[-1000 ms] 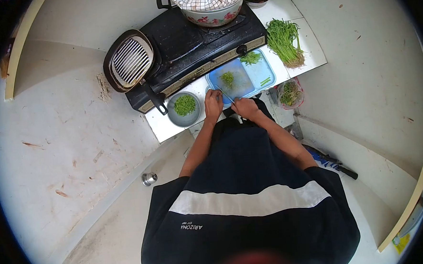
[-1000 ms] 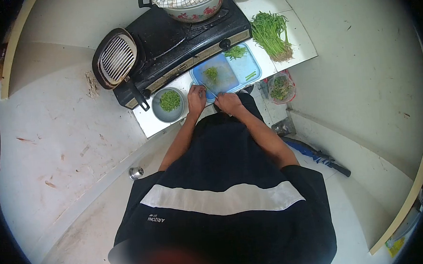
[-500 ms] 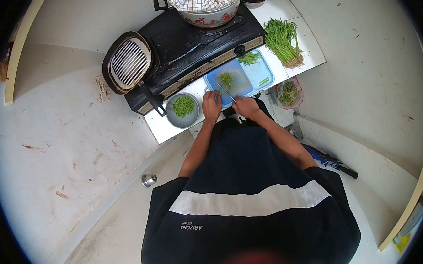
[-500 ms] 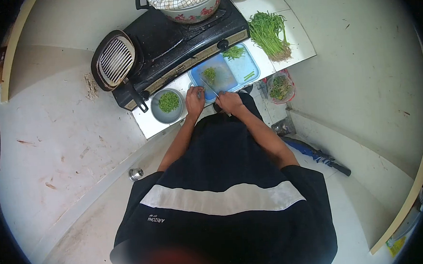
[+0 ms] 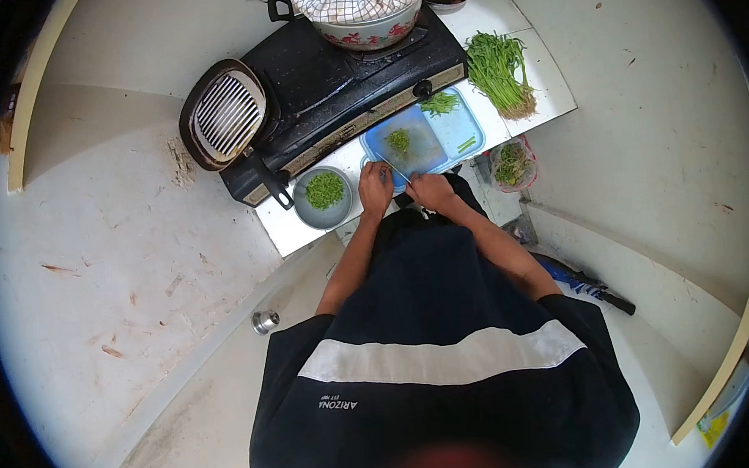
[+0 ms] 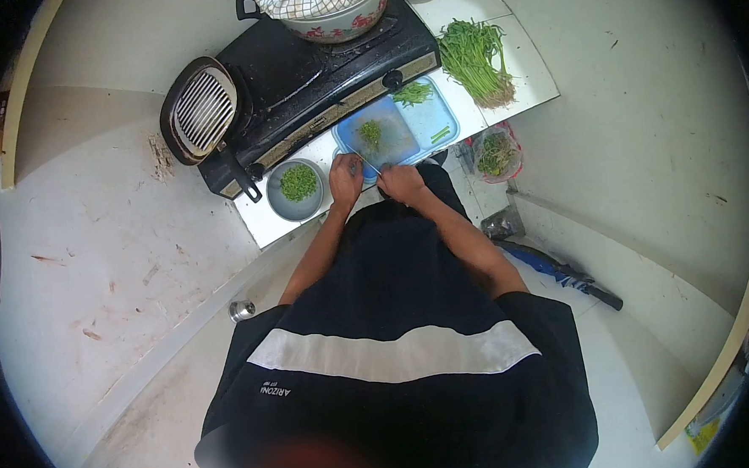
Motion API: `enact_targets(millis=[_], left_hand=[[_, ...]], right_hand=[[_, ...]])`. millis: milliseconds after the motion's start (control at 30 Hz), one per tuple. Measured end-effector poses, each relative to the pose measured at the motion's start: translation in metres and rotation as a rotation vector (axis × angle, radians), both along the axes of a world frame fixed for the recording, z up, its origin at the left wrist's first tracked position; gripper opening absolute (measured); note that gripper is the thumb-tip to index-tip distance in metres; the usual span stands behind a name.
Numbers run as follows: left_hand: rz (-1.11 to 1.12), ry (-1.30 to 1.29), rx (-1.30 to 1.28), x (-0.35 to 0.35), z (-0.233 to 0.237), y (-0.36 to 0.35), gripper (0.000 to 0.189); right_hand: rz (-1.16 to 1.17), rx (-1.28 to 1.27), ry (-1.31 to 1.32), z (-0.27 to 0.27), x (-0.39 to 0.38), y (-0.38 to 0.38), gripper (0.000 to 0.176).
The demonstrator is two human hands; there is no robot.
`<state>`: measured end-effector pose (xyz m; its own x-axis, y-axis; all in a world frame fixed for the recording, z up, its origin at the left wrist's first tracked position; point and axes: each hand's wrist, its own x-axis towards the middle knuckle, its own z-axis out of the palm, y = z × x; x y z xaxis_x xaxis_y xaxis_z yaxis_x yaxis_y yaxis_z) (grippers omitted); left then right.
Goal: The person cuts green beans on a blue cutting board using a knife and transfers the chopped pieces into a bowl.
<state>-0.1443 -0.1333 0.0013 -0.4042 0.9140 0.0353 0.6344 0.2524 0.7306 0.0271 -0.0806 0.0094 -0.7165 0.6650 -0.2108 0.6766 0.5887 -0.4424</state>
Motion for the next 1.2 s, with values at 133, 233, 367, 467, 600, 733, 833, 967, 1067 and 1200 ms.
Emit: enact_targets(millis=[133, 233, 367, 467, 600, 733, 833, 967, 1067, 1200], left_hand=[[-0.007, -0.007, 0.030, 0.000, -0.001, -0.001, 0.010], [0.013, -0.015, 0.015, 0.001, 0.000, -0.001, 0.009], [-0.001, 0.008, 0.043, 0.000, -0.005, -0.003, 0.010], [0.015, 0.016, 0.036, 0.001, -0.005, -0.001, 0.010], [0.027, -0.017, 0.033, 0.000, 0.002, -0.002, 0.009], [0.040, -0.071, 0.015, 0.000, 0.006, 0.000, 0.008], [0.090, -0.123, 0.000, 0.000, 0.008, 0.001, 0.008], [0.033, -0.042, 0.004, -0.002, 0.006, -0.001, 0.009], [0.048, -0.069, 0.009, 0.000, 0.006, -0.003, 0.010], [0.026, -0.036, 0.046, 0.000, 0.006, -0.005, 0.011]], right_hand=[[-0.021, 0.054, 0.001, -0.002, -0.011, 0.003, 0.040], [-0.016, 0.043, 0.004, -0.001, -0.005, 0.002, 0.039], [-0.003, 0.030, -0.031, 0.004, 0.003, -0.003, 0.040], [-0.008, 0.000, -0.044, 0.001, -0.009, 0.002, 0.041], [-0.023, -0.020, -0.088, 0.003, -0.014, 0.004, 0.040], [-0.007, -0.048, -0.054, 0.002, 0.008, 0.000, 0.042], [-0.029, -0.056, -0.028, 0.002, 0.012, -0.001, 0.043], [-0.034, -0.060, -0.010, 0.003, 0.013, 0.001, 0.043], [-0.019, -0.084, -0.055, 0.004, 0.013, 0.001, 0.042], [-0.025, -0.084, 0.003, 0.004, 0.014, -0.002, 0.042]])
